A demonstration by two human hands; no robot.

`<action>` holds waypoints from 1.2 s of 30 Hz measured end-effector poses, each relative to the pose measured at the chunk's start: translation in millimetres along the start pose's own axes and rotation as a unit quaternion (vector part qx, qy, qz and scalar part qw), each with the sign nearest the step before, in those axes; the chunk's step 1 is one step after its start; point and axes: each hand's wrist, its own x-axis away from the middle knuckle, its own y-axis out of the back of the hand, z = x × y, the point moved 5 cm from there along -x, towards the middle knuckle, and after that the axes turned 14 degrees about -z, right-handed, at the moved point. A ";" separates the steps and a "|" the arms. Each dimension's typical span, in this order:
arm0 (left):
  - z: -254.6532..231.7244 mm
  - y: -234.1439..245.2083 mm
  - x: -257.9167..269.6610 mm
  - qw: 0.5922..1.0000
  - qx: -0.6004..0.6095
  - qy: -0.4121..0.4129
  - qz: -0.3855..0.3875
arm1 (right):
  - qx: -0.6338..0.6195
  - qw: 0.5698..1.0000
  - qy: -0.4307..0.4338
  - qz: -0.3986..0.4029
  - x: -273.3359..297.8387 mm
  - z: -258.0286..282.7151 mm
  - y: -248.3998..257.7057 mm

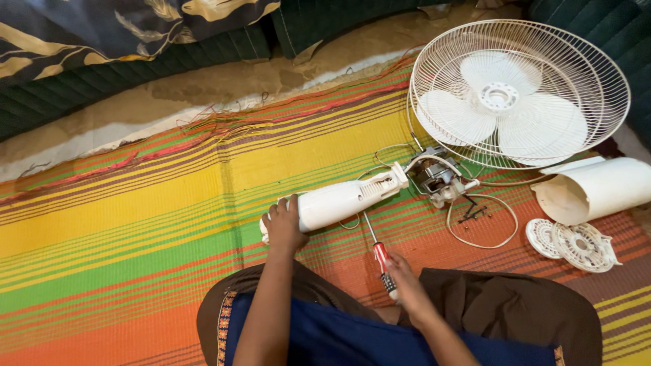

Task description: The person sits on a mat and uses a screwdriver to tighten screws on the white plastic base of a disassembled electric fan. The fan blades, motor, and other parts are laid out nearby on the mat.

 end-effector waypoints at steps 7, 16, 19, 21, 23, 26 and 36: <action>-2.3 -1.5 3.4 0.998 0.019 0.007 -0.058 | -0.185 0.940 -0.284 0.045 -3.4 -28.8 4.5; -4.7 -5.2 4.7 0.999 0.013 0.018 -0.028 | 0.430 0.873 0.202 -0.107 -3.2 -6.4 -2.7; -6.1 -4.0 5.9 1.000 0.012 0.015 -0.022 | 0.493 0.834 0.213 -0.131 -0.1 -13.8 -9.1; -5.8 -2.9 7.2 1.000 0.007 0.014 -0.018 | 0.480 0.838 0.231 -0.118 -2.0 -13.5 -8.6; -5.4 -1.5 5.5 1.000 0.008 0.013 -0.018 | 0.253 0.966 0.028 -0.046 -12.1 -23.2 1.3; -5.2 0.0 3.2 1.000 0.016 0.013 -0.017 | -0.046 0.975 -0.216 0.002 -10.9 -28.2 8.7; 0.1 1.8 -10.0 0.999 0.033 0.017 0.017 | -0.047 0.981 -0.186 -0.007 -5.9 -40.3 -8.2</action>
